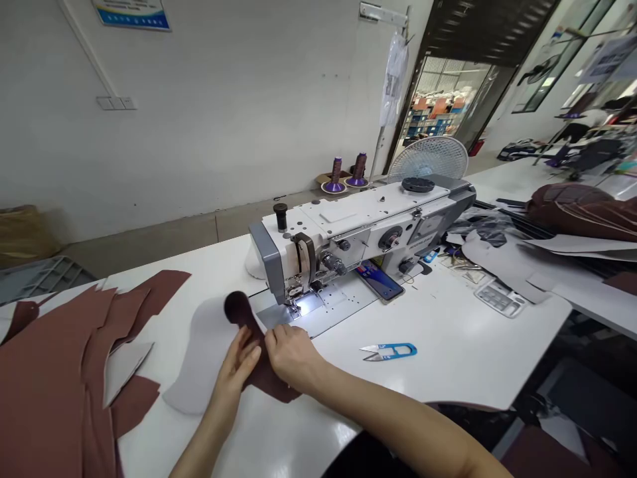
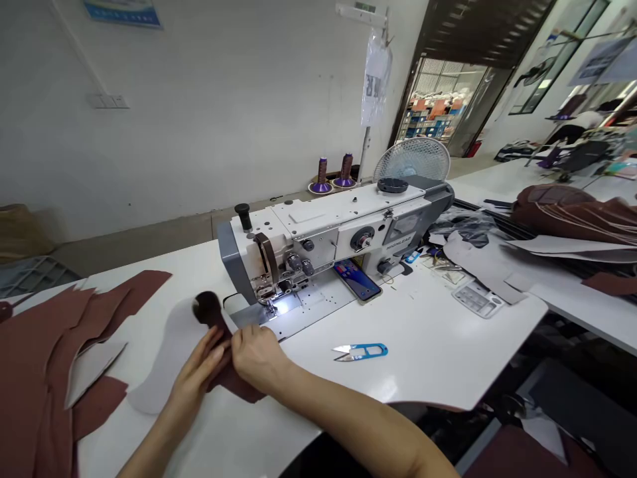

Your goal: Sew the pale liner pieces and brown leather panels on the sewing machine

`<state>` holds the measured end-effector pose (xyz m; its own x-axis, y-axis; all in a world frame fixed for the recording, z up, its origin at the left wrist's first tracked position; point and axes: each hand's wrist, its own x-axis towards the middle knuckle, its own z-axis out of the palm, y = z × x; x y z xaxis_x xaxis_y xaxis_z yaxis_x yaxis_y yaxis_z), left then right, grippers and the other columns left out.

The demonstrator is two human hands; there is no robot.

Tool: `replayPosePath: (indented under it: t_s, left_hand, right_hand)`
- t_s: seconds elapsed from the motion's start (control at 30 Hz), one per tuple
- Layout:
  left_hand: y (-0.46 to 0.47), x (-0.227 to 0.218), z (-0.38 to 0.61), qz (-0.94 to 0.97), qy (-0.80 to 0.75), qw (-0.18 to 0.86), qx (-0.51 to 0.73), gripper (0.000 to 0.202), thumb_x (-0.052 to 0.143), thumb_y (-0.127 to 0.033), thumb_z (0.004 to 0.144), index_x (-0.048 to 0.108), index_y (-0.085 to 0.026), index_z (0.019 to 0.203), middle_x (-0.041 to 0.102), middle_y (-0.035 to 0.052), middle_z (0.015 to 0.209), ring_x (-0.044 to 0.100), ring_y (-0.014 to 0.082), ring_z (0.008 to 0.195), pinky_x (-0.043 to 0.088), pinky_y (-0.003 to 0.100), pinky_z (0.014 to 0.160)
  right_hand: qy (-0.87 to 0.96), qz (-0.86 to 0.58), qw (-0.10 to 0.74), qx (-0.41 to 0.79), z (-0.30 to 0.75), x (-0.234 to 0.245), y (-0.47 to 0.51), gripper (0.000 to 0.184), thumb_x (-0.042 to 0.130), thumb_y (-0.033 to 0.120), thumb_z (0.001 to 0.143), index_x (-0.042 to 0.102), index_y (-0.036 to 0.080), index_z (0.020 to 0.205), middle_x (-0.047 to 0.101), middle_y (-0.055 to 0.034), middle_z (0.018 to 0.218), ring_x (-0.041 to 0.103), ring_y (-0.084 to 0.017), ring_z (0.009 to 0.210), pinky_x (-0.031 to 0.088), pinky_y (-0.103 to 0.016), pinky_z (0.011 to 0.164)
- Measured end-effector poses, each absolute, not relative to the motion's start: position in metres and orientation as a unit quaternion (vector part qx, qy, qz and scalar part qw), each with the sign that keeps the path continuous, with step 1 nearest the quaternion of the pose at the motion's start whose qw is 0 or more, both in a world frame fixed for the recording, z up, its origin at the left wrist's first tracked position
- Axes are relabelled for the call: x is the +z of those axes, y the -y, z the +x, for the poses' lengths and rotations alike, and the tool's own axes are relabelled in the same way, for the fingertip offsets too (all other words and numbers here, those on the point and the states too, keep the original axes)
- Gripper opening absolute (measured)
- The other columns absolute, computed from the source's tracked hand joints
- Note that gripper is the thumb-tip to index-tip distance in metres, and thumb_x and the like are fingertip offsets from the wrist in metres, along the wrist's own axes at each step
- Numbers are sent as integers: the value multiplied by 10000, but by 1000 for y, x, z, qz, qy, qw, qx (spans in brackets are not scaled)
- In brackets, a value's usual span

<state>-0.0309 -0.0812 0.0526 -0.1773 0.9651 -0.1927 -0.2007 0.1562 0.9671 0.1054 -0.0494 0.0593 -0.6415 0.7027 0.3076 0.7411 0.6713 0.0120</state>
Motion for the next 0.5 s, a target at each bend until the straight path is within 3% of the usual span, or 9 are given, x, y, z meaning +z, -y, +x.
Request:
replayPosePath:
  t_s: [0.1,0.2,0.33,0.43,0.5]
  left_hand:
    - [69,73,-30,302,-562,506,580,650,757,-306,615,529,-203,1215,612,104,1192,588,264,1084,476,384,954]
    - [59,88,-35,196,-588,471,628,482,707,-134,621,594,-127,1089,685,88,965,652,230,906,517,401,897]
    - [61,100,-54,163,-548,477,667,359,632,-94,703,624,-146,1058,685,69,1003,644,196,937,505,383,939]
    - [68,92,-66,161,-546,490,660,384,612,-101,727,610,-166,1105,676,68,1047,627,195,995,492,375,965]
    - [71,80,-70,153,-555,497,649,387,604,-119,730,599,-160,1114,668,77,1060,622,204,1011,501,373,953]
  right_hand:
    - [925,-304,199,-114,102,65,66,220,354,85,877,551,60,971,603,-144,829,579,-231,768,470,-377,667]
    - [918,-265,290,-50,102,68,74,216,363,120,899,564,115,978,620,-150,999,561,-224,990,450,-395,874]
    - [779,-441,416,159,117,66,61,258,498,334,888,548,176,1086,528,-130,1263,449,-220,1206,383,-382,1004]
    - [675,-504,379,384,126,57,45,501,646,427,774,504,178,1185,551,-114,1237,510,-244,1137,428,-387,940]
    - [642,-449,304,542,126,49,40,473,641,448,769,538,167,1135,624,-81,1108,587,-233,1010,480,-345,826]
